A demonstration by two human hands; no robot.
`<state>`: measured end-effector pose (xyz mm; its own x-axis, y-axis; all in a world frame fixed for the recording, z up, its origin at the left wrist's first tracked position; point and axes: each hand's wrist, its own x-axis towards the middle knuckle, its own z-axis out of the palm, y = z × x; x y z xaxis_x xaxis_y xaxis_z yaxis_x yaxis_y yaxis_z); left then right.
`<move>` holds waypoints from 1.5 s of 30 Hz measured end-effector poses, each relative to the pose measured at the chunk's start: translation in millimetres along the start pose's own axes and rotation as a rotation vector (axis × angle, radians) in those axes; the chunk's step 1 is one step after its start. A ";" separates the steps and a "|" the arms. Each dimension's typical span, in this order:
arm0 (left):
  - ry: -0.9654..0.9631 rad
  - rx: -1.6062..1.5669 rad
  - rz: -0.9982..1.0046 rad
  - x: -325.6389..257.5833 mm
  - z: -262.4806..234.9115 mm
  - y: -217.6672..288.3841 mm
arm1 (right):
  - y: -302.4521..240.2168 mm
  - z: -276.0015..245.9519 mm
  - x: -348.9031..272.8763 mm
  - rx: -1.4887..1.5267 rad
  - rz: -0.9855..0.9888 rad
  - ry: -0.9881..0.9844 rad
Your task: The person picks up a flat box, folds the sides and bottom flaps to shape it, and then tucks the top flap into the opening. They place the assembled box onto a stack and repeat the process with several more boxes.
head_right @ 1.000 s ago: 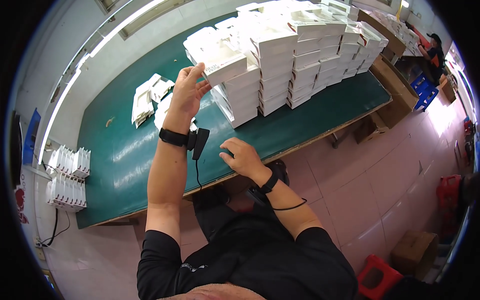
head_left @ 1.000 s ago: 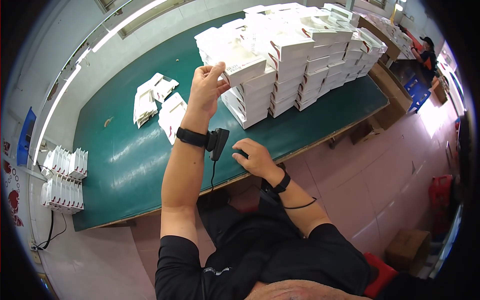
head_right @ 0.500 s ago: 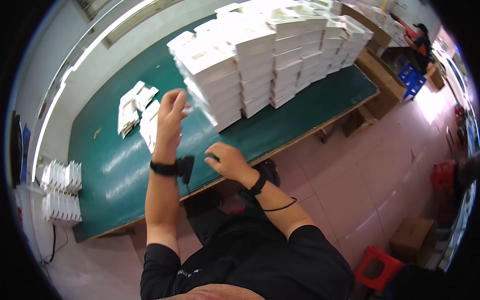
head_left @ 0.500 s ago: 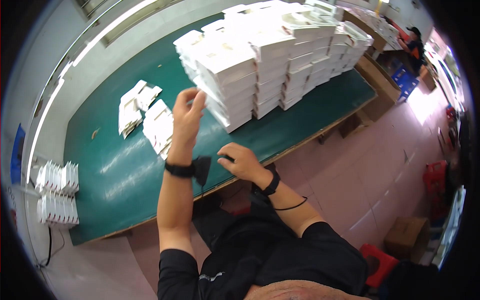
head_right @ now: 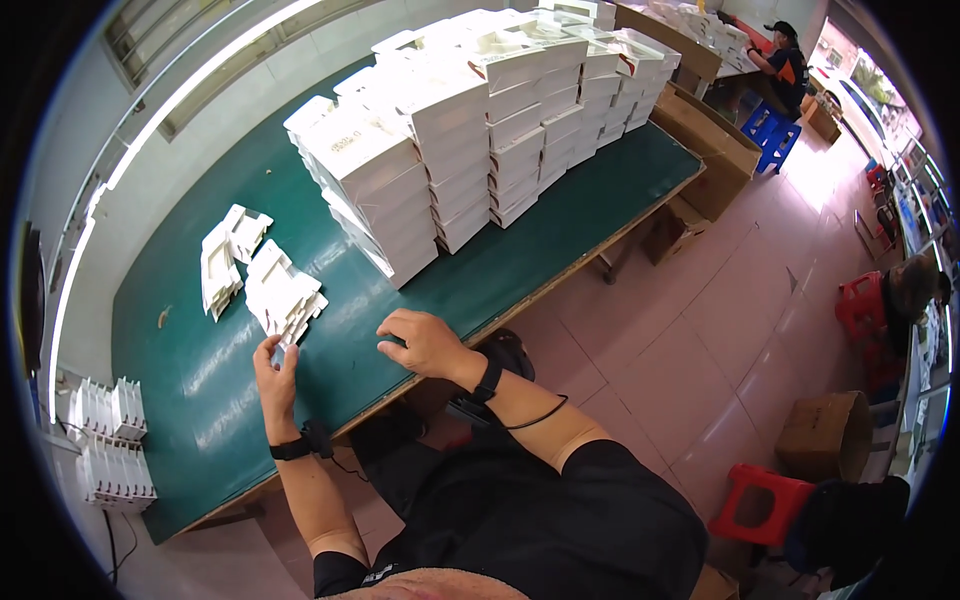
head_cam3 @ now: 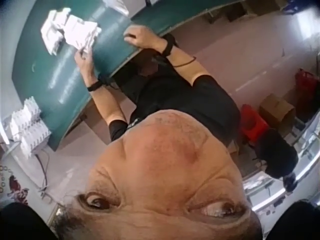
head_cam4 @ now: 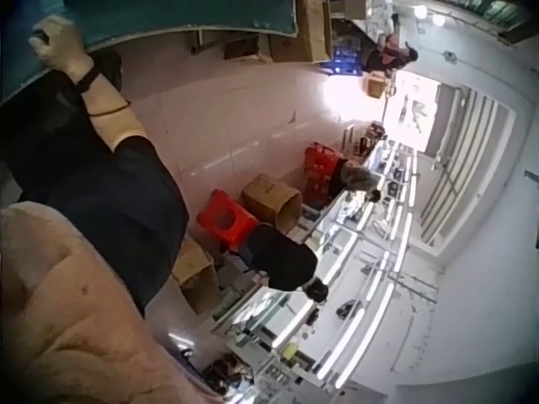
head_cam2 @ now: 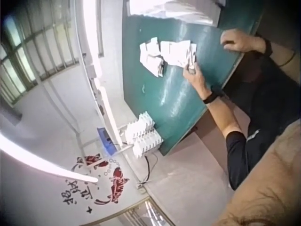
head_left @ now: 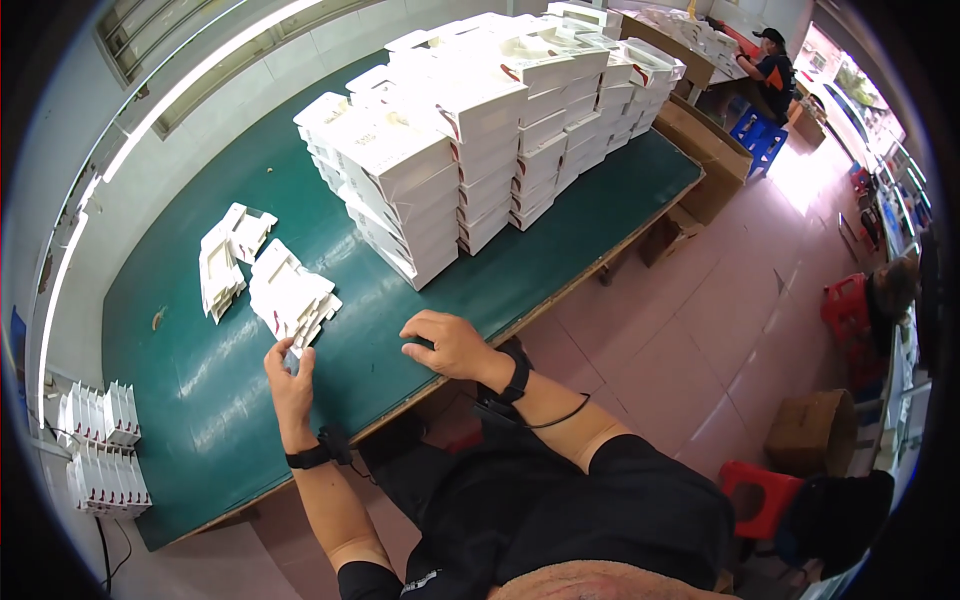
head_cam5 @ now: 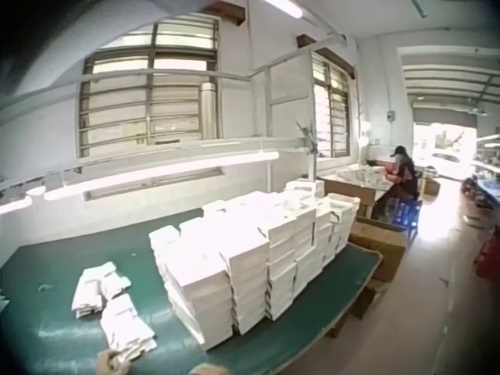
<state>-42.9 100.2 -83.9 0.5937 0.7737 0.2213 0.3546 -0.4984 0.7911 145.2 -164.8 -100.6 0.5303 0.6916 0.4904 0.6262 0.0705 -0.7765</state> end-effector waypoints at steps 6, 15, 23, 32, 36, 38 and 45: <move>-0.026 0.160 0.154 5.2 -7.4 -51.9 | -5.1 7.6 2.6 -0.017 0.004 -0.026; -0.094 0.006 0.097 5.0 2.0 -26.7 | -6.0 2.3 13.6 0.007 0.126 -0.111; -0.043 -0.131 0.009 -1.9 5.1 -23.7 | -8.1 50.1 70.2 0.084 0.065 -0.208; 0.011 -0.238 -0.002 0.0 10.6 -37.8 | 16.4 115.7 141.1 0.196 0.366 -0.326; 0.043 -0.287 0.002 2.0 18.8 -29.8 | 58.7 136.6 143.1 0.098 0.247 -0.192; 0.046 -0.295 -0.018 -0.6 14.8 -32.4 | 49.7 142.4 143.6 0.078 0.228 -0.171; 0.048 -0.320 -0.059 -2.4 10.5 -29.7 | 30.9 143.6 150.5 0.219 0.323 -0.128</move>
<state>-47.3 109.1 -113.9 0.5410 0.8192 0.1904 0.1383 -0.3100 0.9406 162.3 44.7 -107.7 0.5958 0.7859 0.1654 0.2952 -0.0227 -0.9552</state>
